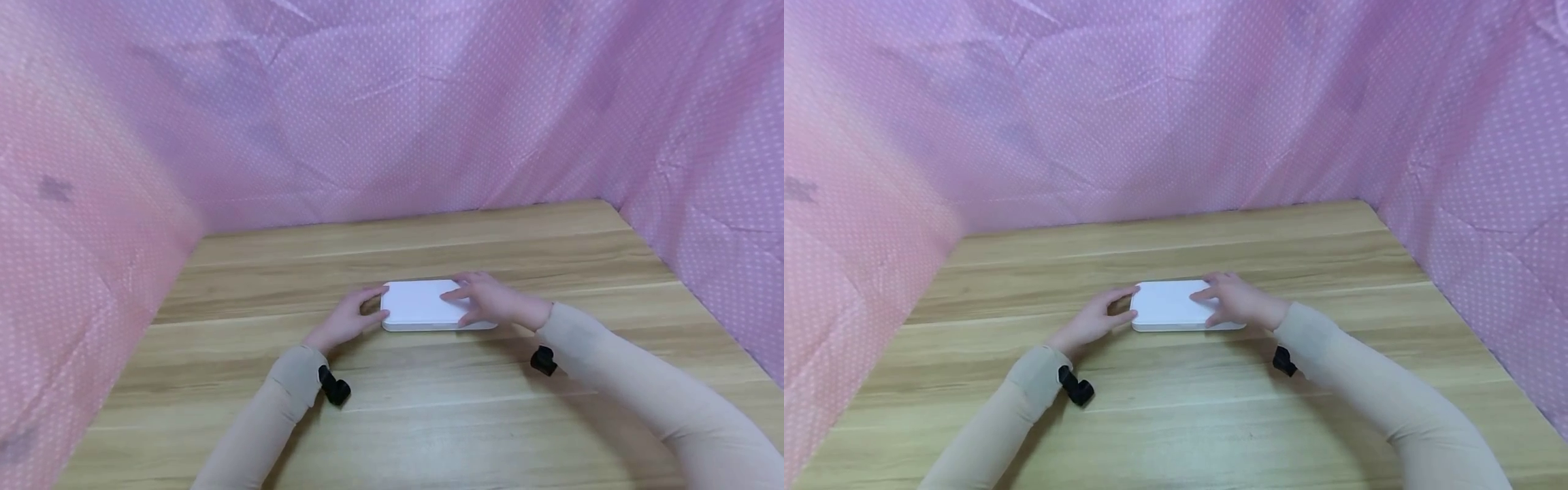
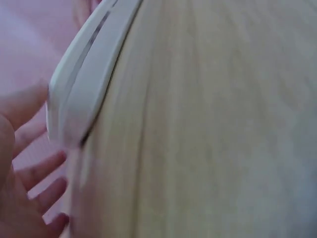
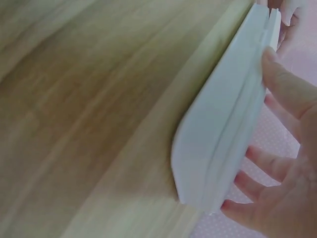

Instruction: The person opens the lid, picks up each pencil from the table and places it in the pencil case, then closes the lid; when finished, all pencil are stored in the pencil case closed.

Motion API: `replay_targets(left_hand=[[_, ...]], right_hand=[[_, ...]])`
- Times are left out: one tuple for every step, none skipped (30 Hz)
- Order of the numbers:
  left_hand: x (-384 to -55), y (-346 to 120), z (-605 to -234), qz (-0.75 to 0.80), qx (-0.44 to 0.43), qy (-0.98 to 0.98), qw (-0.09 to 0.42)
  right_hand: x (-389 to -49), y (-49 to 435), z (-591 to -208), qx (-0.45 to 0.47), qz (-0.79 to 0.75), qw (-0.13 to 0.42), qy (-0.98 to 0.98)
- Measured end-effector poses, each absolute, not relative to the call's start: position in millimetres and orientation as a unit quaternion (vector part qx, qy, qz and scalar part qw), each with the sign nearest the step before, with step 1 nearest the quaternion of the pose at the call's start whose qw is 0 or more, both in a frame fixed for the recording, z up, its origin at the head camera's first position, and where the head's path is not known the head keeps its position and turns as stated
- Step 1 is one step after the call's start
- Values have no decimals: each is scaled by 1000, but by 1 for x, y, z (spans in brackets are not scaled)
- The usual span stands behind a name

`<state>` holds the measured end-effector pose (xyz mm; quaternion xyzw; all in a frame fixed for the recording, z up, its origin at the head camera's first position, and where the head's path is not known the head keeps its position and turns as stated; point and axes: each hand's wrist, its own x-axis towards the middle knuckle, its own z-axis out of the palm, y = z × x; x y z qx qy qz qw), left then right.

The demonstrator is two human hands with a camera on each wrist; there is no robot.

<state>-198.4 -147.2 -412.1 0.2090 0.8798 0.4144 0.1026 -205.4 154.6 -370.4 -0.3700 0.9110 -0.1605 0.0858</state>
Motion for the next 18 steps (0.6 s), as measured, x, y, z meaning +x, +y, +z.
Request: replay_targets(left_hand=[[-198, -145, -408, 390, 217, 890, 91], [-197, -143, -404, 362, 226, 901, 81], [-197, -140, -400, 329, 240, 910, 71], [-196, -137, -396, 301, 257, 916, 62], [-196, -134, -393, 273, 274, 920, 59], [-196, -131, -391, 244, 290, 924, 55], [-197, -129, -390, 219, 304, 926, 53], [-197, -126, -389, 200, 317, 925, 54], [-198, -124, -388, 186, 327, 925, 54], [-199, -122, -388, 176, 333, 925, 57], [-200, -121, -388, 167, 338, 924, 58], [-200, -120, -388, 165, 341, 924, 60], [-200, -119, -388, 167, 343, 922, 64], [-201, -118, -387, 169, 344, 921, 69], [-201, -117, -386, 170, 344, 921, 74], [-201, -117, -386, 170, 342, 921, 79], [-201, -116, -386, 172, 342, 920, 83], [-201, -116, -386, 171, 339, 921, 88]], right_hand=[[-206, 154, -369, -369, -159, 88, 912], [-207, 154, -368, -370, -155, 88, 912], [-207, 153, -367, -370, -152, 87, 912], [-207, 153, -366, -370, -150, 87, 913], [-208, 152, -365, -369, -148, 87, 913], [-208, 152, -364, -368, -147, 88, 914], [-208, 151, -364, -368, -148, 89, 914], [-208, 151, -364, -367, -148, 89, 914], [-208, 150, -364, -366, -149, 90, 914], [-208, 150, -364, -365, -149, 90, 914], [-208, 149, -364, -365, -150, 89, 914], [-208, 148, -364, -365, -151, 88, 915], [-208, 148, -365, -364, -150, 87, 915], [-209, 147, -364, -365, -149, 85, 915], [-209, 147, -365, -363, -150, 85, 916], [-209, 147, -365, -362, -149, 86, 916], [-209, 147, -365, -360, -149, 86, 917], [-209, 148, -365, -359, -149, 86, 917]])
